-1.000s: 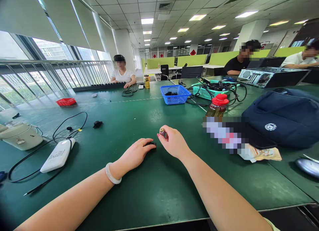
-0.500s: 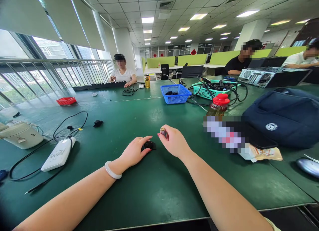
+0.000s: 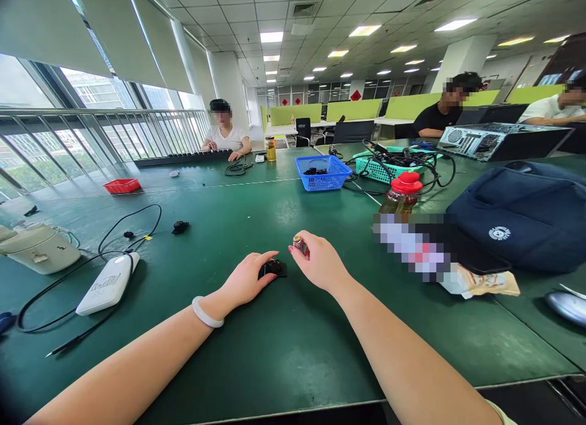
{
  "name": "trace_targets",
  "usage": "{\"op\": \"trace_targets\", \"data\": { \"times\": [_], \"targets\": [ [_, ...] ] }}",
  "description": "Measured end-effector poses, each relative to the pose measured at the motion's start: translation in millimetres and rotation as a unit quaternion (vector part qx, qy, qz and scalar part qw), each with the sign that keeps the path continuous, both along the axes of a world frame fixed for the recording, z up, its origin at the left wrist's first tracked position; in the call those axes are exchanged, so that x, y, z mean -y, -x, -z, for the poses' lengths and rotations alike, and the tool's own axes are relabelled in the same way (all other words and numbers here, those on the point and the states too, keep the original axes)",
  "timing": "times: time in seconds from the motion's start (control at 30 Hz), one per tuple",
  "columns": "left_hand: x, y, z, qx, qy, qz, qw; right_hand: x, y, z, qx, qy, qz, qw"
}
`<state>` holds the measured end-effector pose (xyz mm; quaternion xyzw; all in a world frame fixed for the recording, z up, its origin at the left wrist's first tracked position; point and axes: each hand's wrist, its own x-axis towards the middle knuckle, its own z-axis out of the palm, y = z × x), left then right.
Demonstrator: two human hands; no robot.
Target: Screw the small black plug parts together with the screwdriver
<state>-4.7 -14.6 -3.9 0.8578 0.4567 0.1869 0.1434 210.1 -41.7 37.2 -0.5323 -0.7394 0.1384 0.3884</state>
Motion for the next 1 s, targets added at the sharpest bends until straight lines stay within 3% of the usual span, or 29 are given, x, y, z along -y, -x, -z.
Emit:
{"op": "trace_targets", "data": {
  "times": [0.73, 1.0],
  "targets": [
    [0.9, -0.8, -5.4, -0.022, -0.021, 0.003, 1.0, 0.2, 0.9, 0.7, 0.003, -0.019, 0.001, 1.0],
    [-2.0, 1.7, -2.1, 0.009, -0.026, -0.049, 0.998, 10.2, -0.6, -3.5, -0.112, -0.109, 0.014, 0.988]
  ]
}}
